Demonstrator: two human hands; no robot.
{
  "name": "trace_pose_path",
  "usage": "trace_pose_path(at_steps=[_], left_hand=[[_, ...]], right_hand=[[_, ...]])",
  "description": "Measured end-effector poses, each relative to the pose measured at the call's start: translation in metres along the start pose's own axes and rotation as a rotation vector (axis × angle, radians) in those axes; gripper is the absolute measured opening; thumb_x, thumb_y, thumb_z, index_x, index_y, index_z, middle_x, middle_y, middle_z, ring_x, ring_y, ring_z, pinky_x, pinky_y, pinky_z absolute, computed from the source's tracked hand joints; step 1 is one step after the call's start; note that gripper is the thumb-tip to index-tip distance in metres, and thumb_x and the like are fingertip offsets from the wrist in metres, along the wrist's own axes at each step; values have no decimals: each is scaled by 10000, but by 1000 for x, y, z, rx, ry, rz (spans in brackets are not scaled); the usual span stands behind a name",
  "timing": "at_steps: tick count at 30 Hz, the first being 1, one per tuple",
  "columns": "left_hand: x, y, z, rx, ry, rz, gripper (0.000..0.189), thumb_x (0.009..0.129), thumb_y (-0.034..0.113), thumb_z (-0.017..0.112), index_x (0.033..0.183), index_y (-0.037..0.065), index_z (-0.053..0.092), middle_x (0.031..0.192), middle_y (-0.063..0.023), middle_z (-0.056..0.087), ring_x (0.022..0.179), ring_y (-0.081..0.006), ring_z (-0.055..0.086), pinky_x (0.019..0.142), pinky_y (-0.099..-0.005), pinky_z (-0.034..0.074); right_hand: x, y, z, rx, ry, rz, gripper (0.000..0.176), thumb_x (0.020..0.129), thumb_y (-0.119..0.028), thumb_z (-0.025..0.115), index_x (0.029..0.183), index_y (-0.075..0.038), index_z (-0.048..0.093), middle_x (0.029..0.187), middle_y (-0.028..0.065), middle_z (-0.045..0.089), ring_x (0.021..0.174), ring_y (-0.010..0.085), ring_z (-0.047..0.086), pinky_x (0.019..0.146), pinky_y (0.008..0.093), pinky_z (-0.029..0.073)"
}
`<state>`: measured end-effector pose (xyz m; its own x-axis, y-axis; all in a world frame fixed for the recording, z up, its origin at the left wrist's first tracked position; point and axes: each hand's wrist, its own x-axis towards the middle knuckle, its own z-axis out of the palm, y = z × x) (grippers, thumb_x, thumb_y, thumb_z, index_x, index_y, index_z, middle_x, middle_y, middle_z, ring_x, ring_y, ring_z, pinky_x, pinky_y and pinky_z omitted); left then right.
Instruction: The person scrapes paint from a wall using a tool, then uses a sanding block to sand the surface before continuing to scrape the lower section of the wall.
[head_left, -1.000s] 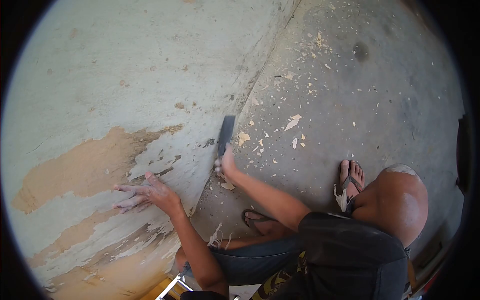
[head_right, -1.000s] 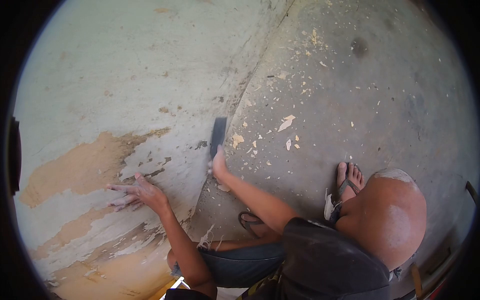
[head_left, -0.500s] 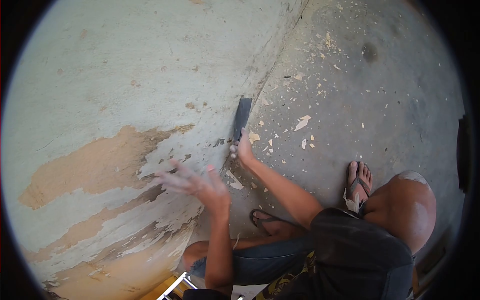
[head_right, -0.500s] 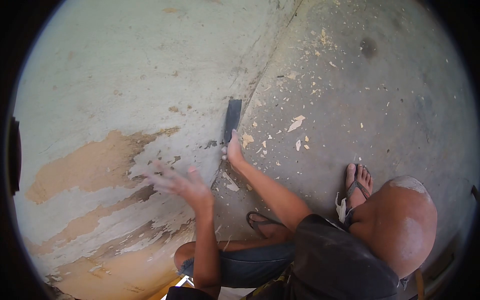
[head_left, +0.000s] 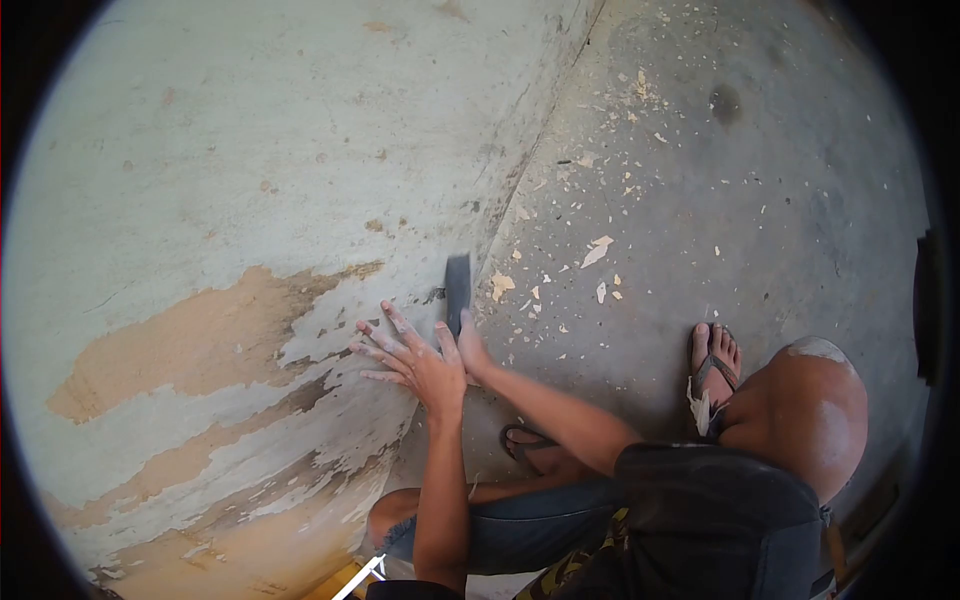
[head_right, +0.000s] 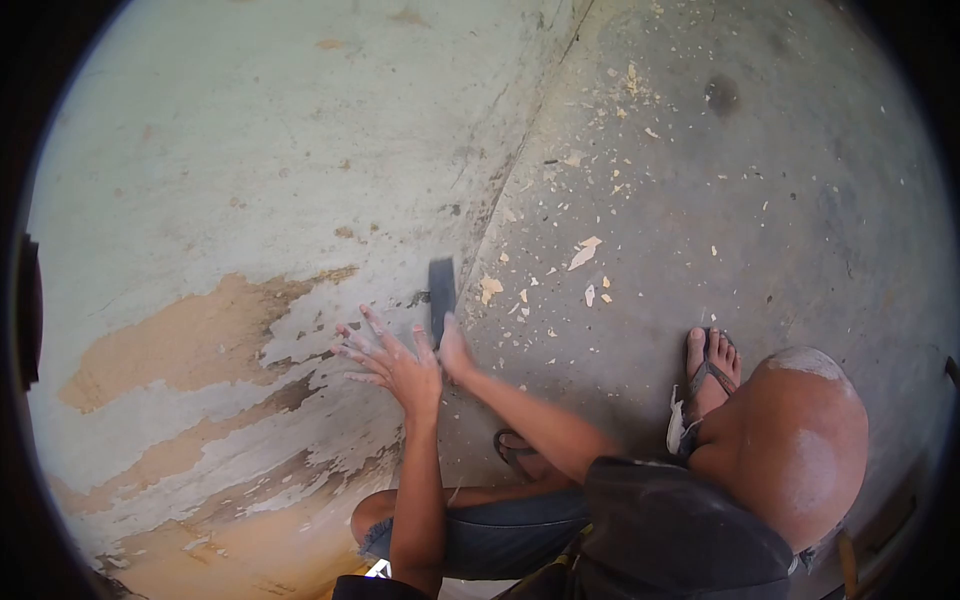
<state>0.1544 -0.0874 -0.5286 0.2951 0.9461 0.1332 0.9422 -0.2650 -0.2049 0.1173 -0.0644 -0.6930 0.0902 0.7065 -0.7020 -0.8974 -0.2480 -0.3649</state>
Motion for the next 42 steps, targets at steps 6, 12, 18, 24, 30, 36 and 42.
trace_pose_path(at_steps=[6, 12, 18, 24, 30, 36, 42], left_hand=[[0, -4, -1, 12, 5, -13, 846, 943, 414, 540, 1601, 156, 75, 1627, -248, -97, 1463, -514, -144, 1073, -744, -78], [0, -9, 6, 46, -5, 8, 842, 945, 429, 536, 1602, 179, 72, 1626, -253, -94, 1460, -519, -149, 1065, -756, -71], [0, -8, 4, 19, 2, -9, 841, 946, 444, 529, 1603, 189, 69, 1624, -263, -83, 1455, -533, -142, 1062, -761, -66], [2, -9, 11, 68, -10, 13, 846, 947, 453, 529, 1603, 188, 64, 1618, -277, -86, 1452, -537, -148, 1049, -772, -71], [2, -9, 5, 40, -7, 8, 834, 957, 456, 514, 1602, 178, 64, 1616, -282, -83, 1449, -545, -142, 1047, -773, -74], [3, -11, 12, 109, -37, 6, 832, 963, 479, 494, 1601, 173, 57, 1612, -292, -83, 1446, -551, -144, 1052, -766, -78], [3, -13, 8, 80, -33, 4, 834, 963, 487, 492, 1601, 171, 57, 1614, -285, -91, 1443, -554, -148, 1052, -766, -80]], right_hand=[[44, -19, -3, 160, 84, -307, 711, 1006, -600, 305, 1185, 48, 535, 1089, 186, 568, 836, 226, 597, 664, 383, 499], [-6, -10, 8, 52, -9, 115, 736, 1003, -587, 263, 1165, 57, 580, 913, 184, 637, 899, 259, 643, 720, 375, 530], [13, -61, 4, 231, 57, -8, 689, 982, -639, 294, 985, -8, 570, 715, 88, 528, 577, 197, 523, 493, 365, 457], [58, 71, 7, 39, 169, -387, 595, 1005, -600, 278, 929, -67, 531, 851, 107, 554, 633, 135, 544, 507, 326, 450], [4, -57, 11, 187, -16, 100, 768, 1005, -603, 262, 1314, 58, 502, 876, 148, 606, 786, 290, 597, 771, 409, 500], [7, 38, 25, -43, 98, -203, 645, 1003, -609, 276, 1116, -3, 467, 777, 96, 531, 684, 230, 503, 674, 362, 423], [-17, -83, 16, 183, 49, 215, 785, 1022, -557, 229, 1345, 105, 499, 1298, 293, 565, 1272, 324, 515, 1097, 379, 346]])
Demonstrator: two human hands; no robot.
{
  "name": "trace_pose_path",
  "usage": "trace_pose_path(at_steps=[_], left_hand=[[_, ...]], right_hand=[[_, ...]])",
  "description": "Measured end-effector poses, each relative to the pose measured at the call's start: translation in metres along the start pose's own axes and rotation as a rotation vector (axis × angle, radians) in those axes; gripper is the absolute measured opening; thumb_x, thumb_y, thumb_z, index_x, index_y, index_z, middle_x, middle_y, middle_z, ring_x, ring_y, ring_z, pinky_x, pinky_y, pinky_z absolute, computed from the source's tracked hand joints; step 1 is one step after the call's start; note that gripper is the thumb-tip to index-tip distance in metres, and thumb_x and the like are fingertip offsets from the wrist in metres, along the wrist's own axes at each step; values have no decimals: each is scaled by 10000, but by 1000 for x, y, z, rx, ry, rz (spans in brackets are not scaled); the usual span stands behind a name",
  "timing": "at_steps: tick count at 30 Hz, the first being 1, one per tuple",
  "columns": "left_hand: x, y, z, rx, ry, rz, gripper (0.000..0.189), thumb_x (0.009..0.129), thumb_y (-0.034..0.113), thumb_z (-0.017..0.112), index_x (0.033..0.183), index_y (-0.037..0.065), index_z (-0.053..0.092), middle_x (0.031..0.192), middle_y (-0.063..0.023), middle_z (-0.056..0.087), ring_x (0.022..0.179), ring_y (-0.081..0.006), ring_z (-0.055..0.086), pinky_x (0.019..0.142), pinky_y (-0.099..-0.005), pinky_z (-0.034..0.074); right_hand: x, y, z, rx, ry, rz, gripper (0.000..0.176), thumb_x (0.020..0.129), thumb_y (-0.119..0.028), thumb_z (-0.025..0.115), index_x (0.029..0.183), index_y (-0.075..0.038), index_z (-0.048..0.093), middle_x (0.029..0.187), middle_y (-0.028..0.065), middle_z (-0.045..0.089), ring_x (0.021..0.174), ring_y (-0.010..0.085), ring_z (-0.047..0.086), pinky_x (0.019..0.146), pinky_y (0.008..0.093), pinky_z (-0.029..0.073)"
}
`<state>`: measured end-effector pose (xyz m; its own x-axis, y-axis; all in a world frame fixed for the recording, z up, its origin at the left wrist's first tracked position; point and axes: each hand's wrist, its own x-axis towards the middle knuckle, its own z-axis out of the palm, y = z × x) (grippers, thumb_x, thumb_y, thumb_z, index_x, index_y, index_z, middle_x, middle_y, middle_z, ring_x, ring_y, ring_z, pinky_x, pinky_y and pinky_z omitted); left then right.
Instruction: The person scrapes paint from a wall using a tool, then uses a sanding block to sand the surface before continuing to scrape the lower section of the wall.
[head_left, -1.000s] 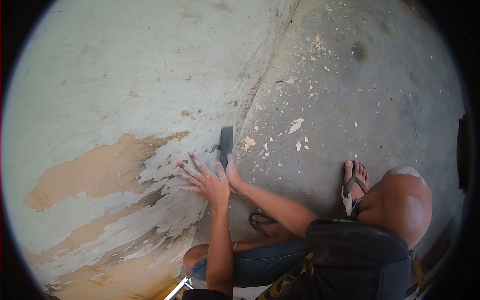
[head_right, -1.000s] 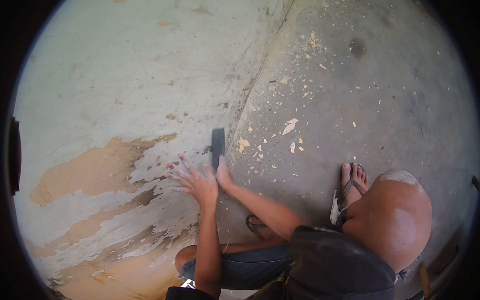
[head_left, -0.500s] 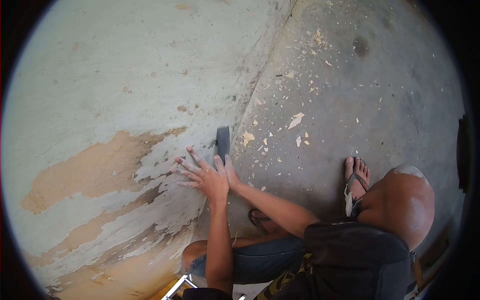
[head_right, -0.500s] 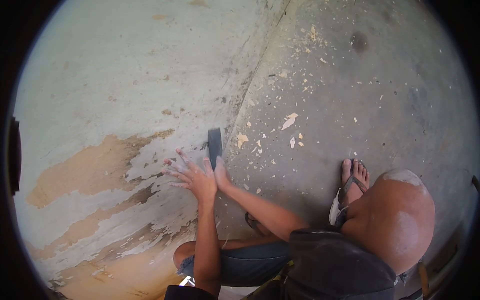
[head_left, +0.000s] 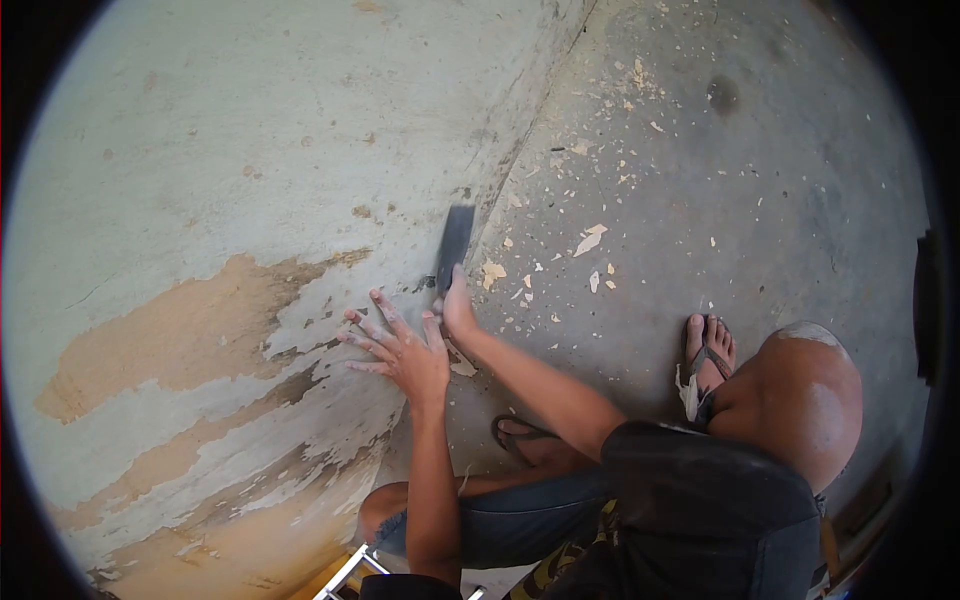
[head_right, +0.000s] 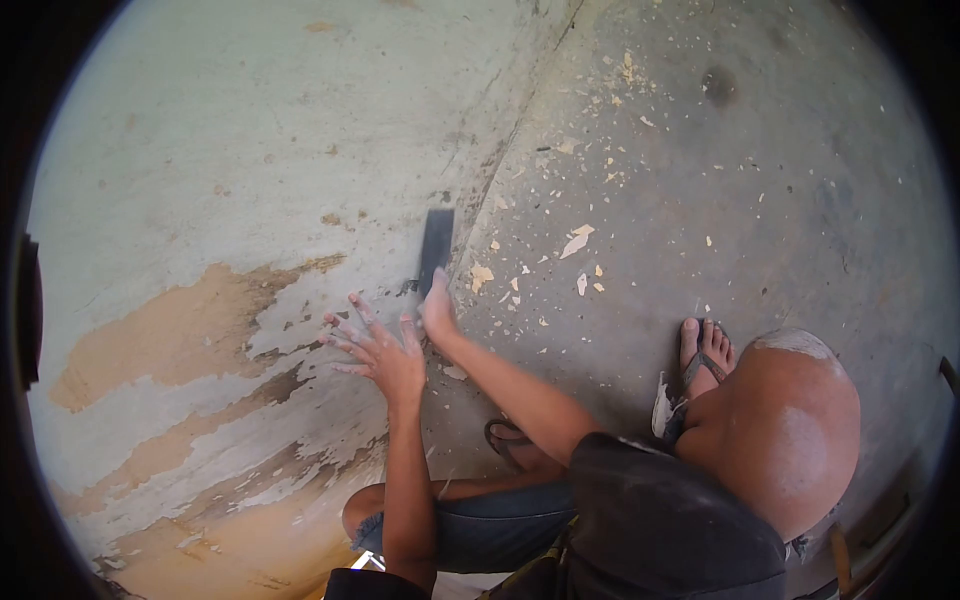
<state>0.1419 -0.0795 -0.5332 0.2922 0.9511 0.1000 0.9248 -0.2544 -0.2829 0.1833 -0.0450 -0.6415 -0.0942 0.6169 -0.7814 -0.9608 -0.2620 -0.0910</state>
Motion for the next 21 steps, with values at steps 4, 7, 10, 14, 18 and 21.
trace_pose_path(at_steps=[4, 7, 10, 14, 18, 21], left_hand=[[-2, -5, -1, 29, -35, 5, 839, 961, 490, 494, 1601, 167, 58, 1613, -287, -89, 1443, -553, -151, 1050, -768, -78], [1, 2, 8, 8, 16, 4, 836, 962, 486, 495, 1601, 169, 59, 1614, -287, -81, 1447, -550, -140, 1049, -769, -80], [-3, -5, 5, 20, -1, -5, 834, 963, 486, 492, 1601, 166, 59, 1614, -287, -84, 1445, -557, -135, 1047, -772, -78], [0, -4, -6, 68, -91, -1, 827, 969, 494, 474, 1600, 157, 58, 1610, -296, -88, 1437, -571, -139, 1050, -774, -62], [1, 0, 8, 44, -4, 20, 814, 975, 494, 462, 1601, 163, 61, 1608, -300, -83, 1442, -560, -139, 1054, -772, -57], [-3, -4, 9, 13, 18, -13, 820, 974, 496, 467, 1601, 165, 54, 1609, -298, -83, 1443, -559, -138, 1053, -772, -55]], right_hand=[[39, 50, -8, -116, 16, -320, 838, 1007, -610, 248, 1330, 122, 496, 1389, 330, 482, 1376, 326, 420, 1151, 406, 286], [0, 84, -10, -535, 68, -572, 867, 998, -630, 265, 1348, 138, 462, 1385, 331, 484, 1375, 329, 419, 1152, 421, 284], [3, 68, -8, -534, -42, -456, 830, 1006, -605, 275, 1386, 116, 434, 1398, 335, 470, 1383, 322, 410, 1158, 413, 276], [-1, 5, 1, -1, -48, -42, 796, 1007, -600, 270, 1335, 89, 497, 1340, 351, 507, 1324, 349, 474, 1100, 448, 330], [-5, 77, -9, -426, 30, -580, 772, 1011, -579, 265, 1273, 96, 534, 1314, 321, 546, 1276, 386, 515, 1043, 456, 372], [36, 97, -15, -524, -31, -669, 705, 1033, -520, 266, 1351, 84, 444, 1331, 290, 527, 1259, 349, 498, 1058, 453, 369]])
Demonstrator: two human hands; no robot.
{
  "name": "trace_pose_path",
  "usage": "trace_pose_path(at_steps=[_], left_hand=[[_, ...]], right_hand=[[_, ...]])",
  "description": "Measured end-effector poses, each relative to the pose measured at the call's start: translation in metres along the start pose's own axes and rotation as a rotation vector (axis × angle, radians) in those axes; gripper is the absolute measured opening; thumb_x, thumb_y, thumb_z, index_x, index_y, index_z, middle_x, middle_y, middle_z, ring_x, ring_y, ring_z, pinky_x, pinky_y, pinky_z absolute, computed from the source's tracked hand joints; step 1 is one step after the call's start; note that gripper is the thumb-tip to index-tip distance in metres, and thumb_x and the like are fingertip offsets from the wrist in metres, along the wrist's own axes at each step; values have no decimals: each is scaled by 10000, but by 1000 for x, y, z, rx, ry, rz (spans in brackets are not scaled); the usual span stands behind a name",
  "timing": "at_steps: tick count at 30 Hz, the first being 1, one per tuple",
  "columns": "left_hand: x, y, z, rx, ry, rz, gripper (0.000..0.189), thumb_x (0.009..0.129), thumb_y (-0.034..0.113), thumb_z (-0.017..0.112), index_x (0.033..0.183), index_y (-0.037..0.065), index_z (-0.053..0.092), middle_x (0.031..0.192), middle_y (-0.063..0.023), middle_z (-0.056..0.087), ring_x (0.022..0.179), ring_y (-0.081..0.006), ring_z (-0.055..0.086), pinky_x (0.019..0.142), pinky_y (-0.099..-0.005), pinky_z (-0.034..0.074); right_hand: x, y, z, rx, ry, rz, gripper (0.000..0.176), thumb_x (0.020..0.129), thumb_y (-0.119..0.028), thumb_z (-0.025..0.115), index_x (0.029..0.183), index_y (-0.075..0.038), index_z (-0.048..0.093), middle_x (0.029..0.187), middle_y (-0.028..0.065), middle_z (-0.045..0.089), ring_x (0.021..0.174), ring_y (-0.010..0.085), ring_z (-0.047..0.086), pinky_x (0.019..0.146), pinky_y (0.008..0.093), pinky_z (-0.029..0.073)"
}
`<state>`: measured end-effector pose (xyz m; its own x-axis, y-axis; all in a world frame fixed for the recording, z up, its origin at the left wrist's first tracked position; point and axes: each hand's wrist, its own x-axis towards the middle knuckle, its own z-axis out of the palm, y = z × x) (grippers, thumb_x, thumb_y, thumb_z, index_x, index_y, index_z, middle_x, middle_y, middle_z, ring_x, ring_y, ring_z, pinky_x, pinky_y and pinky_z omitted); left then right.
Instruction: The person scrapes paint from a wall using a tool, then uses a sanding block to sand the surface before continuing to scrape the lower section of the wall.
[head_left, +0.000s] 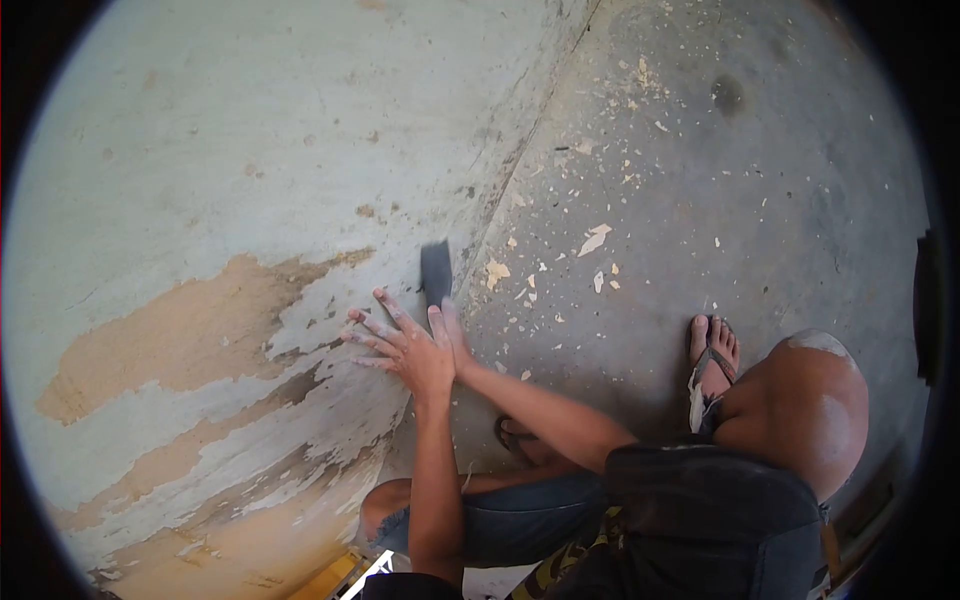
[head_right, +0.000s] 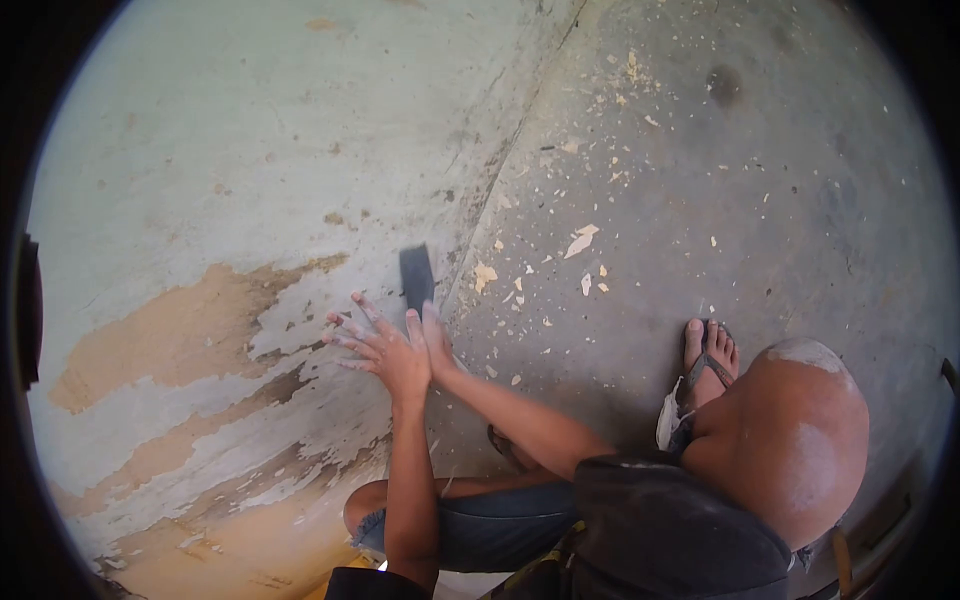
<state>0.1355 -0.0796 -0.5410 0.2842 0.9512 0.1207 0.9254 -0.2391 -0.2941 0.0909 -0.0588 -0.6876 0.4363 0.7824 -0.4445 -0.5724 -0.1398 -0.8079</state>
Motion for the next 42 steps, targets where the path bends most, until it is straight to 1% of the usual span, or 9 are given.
trace_pose_path(at_steps=[2, 4, 8, 15, 18, 21, 24, 26, 42], left_hand=[[3, 3, -7, 11, -37, 22, 836, 971, 507, 468, 1599, 153, 44, 1604, -310, -82, 1432, -579, -137, 1050, -776, -52], [4, 2, -12, 20, -70, 14, 841, 970, 510, 470, 1599, 152, 41, 1603, -313, -80, 1431, -579, -139, 1051, -774, -55], [2, 3, 1, 0, 38, 37, 826, 974, 505, 468, 1601, 169, 48, 1604, -311, -75, 1441, -558, -148, 1050, -769, -74], [3, 1, -9, 16, -58, 12, 828, 978, 515, 454, 1599, 157, 41, 1598, -323, -82, 1428, -577, -157, 1049, -767, -79], [4, 2, -8, 30, -118, -1, 839, 978, 513, 462, 1598, 168, 15, 1599, -298, -144, 1431, -555, -190, 1048, -775, -54], [4, 3, 6, -5, 21, 30, 799, 989, 514, 428, 1600, 165, 49, 1603, -308, -95, 1437, -561, -155, 1048, -767, -81], [4, 4, 0, -43, 12, 21, 798, 990, 512, 427, 1600, 165, 48, 1602, -310, -98, 1436, -560, -160, 1048, -765, -86], [4, 4, -11, 0, -101, -3, 808, 991, 519, 419, 1598, 149, 36, 1593, -328, -103, 1423, -581, -168, 1049, -764, -85], [6, 8, -2, -44, -102, -23, 764, 1014, 514, 364, 1597, 143, 38, 1587, -336, -107, 1419, -586, -169, 1051, -761, -88]], right_hand=[[34, -25, -15, 98, 73, -63, 660, 1051, -474, 268, 1415, 68, 363, 1331, 276, 509, 1235, 310, 488, 1069, 460, 367], [32, -123, -46, 546, 63, 589, 763, 1015, -544, 276, 1336, 121, 467, 1371, 315, 509, 1320, 394, 477, 1074, 438, 361], [-14, -23, 7, -88, 206, -16, 759, 1001, -576, 314, 1334, 79, 500, 1190, 267, 597, 1057, 330, 571, 996, 444, 415], [39, -75, -30, 612, -4, 566, 828, 991, -630, 319, 1390, 88, 425, 1384, 340, 472, 1297, 413, 476, 1085, 458, 351], [27, -44, -14, 490, -53, 544, 746, 993, -631, 316, 1180, 54, 543, 1108, 280, 621, 1093, 398, 597, 954, 458, 444], [-9, 2, 28, 5, 349, -55, 703, 1001, -615, 305, 1053, 37, 566, 943, 205, 628, 930, 336, 615, 857, 438, 465], [1, -54, -4, 59, 259, -122, 723, 1008, -593, 304, 1140, 68, 564, 1091, 255, 629, 1061, 364, 606, 937, 437, 449], [32, -88, -30, 485, 21, 415, 769, 1018, -559, 299, 1367, 111, 439, 1454, 334, 406, 1373, 394, 410, 1109, 429, 332], [-4, -71, -21, 64, 158, 71, 665, 1057, -441, 250, 1344, 120, 464, 1409, 290, 486, 1355, 393, 418, 1140, 389, 281]])
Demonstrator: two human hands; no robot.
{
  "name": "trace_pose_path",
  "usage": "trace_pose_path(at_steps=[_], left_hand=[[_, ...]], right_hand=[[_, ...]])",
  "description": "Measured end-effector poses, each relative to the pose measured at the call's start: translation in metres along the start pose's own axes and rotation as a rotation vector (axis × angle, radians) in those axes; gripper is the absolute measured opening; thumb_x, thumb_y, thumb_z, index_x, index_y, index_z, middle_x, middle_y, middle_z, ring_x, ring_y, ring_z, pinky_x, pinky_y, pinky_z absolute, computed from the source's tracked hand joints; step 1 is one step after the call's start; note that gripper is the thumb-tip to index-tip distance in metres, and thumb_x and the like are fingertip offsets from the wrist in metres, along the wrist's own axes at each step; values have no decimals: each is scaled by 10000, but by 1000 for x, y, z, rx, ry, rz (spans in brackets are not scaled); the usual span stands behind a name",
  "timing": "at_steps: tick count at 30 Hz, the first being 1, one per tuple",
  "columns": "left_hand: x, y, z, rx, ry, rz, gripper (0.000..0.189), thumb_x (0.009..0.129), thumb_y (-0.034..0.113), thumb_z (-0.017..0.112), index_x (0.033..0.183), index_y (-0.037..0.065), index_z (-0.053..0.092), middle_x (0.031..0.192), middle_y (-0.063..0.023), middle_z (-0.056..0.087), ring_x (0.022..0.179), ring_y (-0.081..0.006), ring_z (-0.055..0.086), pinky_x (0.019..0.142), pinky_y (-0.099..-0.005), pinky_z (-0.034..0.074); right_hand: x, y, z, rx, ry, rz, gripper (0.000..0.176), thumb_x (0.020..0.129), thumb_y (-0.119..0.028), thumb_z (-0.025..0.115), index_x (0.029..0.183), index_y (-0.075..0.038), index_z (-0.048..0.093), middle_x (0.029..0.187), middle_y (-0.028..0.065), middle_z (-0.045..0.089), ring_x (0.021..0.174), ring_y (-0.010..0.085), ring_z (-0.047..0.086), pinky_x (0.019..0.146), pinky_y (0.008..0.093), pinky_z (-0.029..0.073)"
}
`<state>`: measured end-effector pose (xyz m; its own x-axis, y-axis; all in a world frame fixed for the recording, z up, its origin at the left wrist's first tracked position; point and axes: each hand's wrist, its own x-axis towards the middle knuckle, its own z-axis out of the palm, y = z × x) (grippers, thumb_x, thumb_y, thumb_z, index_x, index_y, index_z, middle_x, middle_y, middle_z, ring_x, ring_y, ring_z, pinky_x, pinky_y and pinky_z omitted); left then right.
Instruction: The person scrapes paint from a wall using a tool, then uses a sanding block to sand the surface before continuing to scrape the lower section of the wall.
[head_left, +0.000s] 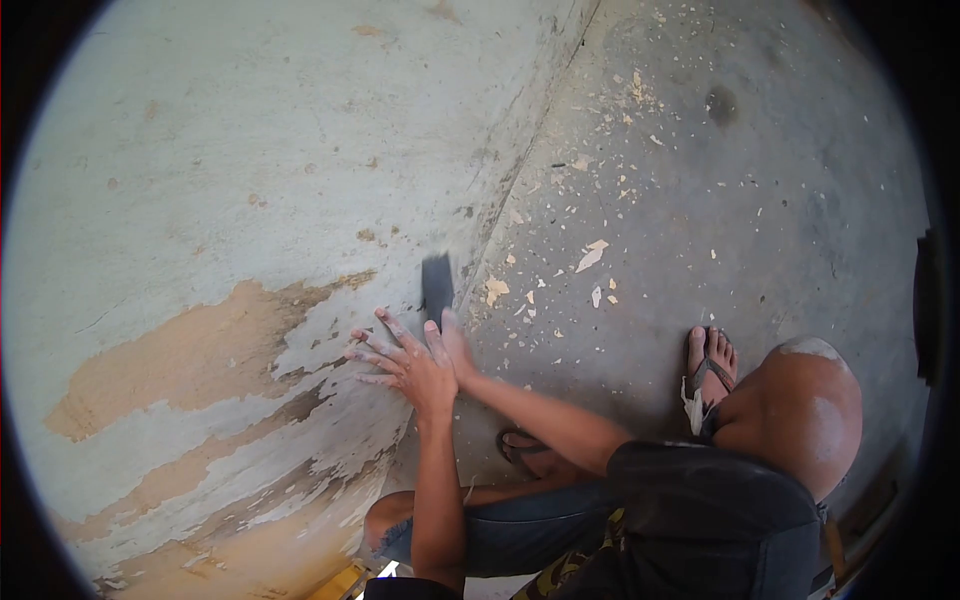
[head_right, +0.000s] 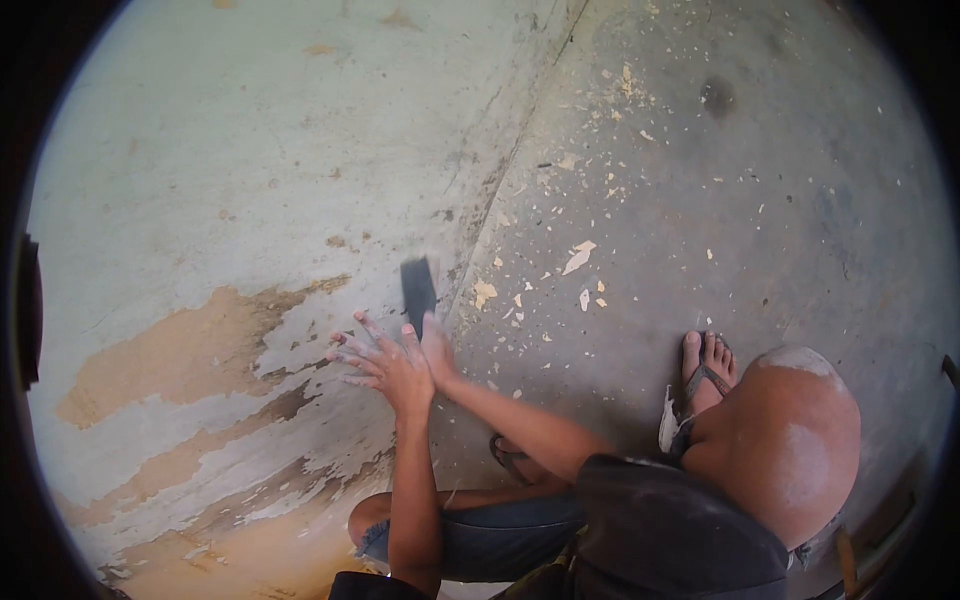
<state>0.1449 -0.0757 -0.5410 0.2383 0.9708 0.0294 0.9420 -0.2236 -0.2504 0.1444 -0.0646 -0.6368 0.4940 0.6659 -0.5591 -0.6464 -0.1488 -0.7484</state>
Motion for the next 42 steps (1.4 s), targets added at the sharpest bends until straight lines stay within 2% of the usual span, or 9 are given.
trace_pose_path(at_steps=[2, 9, 12, 14, 20, 23, 30, 39, 42], left_hand=[[1, 3, 1, 46, 60, 7, 761, 1015, 515, 362, 1598, 146, 40, 1588, -336, -107, 1422, -584, -161, 1051, -762, -87], [-2, -5, -11, 33, -45, 9, 793, 1004, 534, 373, 1596, 131, 32, 1583, -345, -111, 1418, -590, -164, 1047, -764, -91], [-2, 0, -1, 11, 11, 19, 789, 1006, 529, 375, 1596, 133, 33, 1585, -340, -114, 1423, -582, -165, 1046, -763, -94], [0, 2, 2, -9, 76, 16, 787, 1007, 527, 373, 1596, 134, 31, 1588, -332, -117, 1428, -572, -166, 1048, -760, -95], [-4, -2, -17, 9, -48, 7, 781, 1007, 526, 372, 1596, 132, 44, 1593, -326, -105, 1433, -564, -163, 1056, -758, -83], [-2, 1, -10, 25, -23, -6, 768, 1015, 522, 349, 1596, 147, 15, 1594, -303, -155, 1428, -545, -212, 1050, -768, -72], [-3, 2, -15, -5, -38, -20, 769, 1015, 529, 349, 1596, 153, 14, 1597, -294, -159, 1430, -546, -204, 1050, -771, -66], [-5, -1, -6, -5, 34, -6, 765, 1013, 508, 365, 1597, 139, 36, 1596, -321, -102, 1438, -555, -163, 1057, -753, -93], [-4, 0, -15, 0, -21, -1, 783, 1008, 510, 377, 1595, 122, 33, 1590, -335, -101, 1434, -565, -159, 1060, -752, -87]], right_hand=[[-15, 3, -3, -173, -398, 182, 643, 1059, -420, 247, 1339, 115, 470, 1408, 290, 484, 1342, 388, 433, 1137, 381, 300], [24, -25, -4, 239, -127, 382, 665, 1057, -454, 241, 1295, 116, 489, 1332, 328, 516, 1268, 424, 495, 1055, 437, 384], [-2, 19, 6, -253, 42, -227, 670, 1055, -461, 236, 1218, 124, 521, 1258, 330, 567, 1217, 430, 536, 1006, 452, 407], [-17, -3, -5, -154, -338, 241, 664, 1050, -467, 260, 1219, 120, 518, 1271, 332, 558, 1235, 420, 527, 1044, 437, 390], [31, -48, -14, 277, -138, 374, 682, 1035, -504, 299, 1219, 117, 511, 1321, 334, 514, 1268, 419, 489, 1031, 453, 392], [-8, 3, 9, -49, -109, -111, 669, 1043, -477, 285, 1216, 129, 510, 1316, 310, 534, 1270, 402, 494, 1039, 449, 387], [25, 0, 18, 78, 89, -160, 642, 1045, -472, 291, 1171, 109, 531, 1230, 336, 547, 1220, 442, 503, 1020, 481, 389], [0, -12, -1, -290, -475, 252, 666, 1061, -442, 236, 1325, 120, 474, 1377, 340, 481, 1335, 429, 425, 1132, 419, 310], [30, -2, 14, 163, 116, -107, 675, 1035, -514, 304, 1204, 99, 530, 1261, 344, 538, 1229, 455, 499, 1028, 479, 393]])
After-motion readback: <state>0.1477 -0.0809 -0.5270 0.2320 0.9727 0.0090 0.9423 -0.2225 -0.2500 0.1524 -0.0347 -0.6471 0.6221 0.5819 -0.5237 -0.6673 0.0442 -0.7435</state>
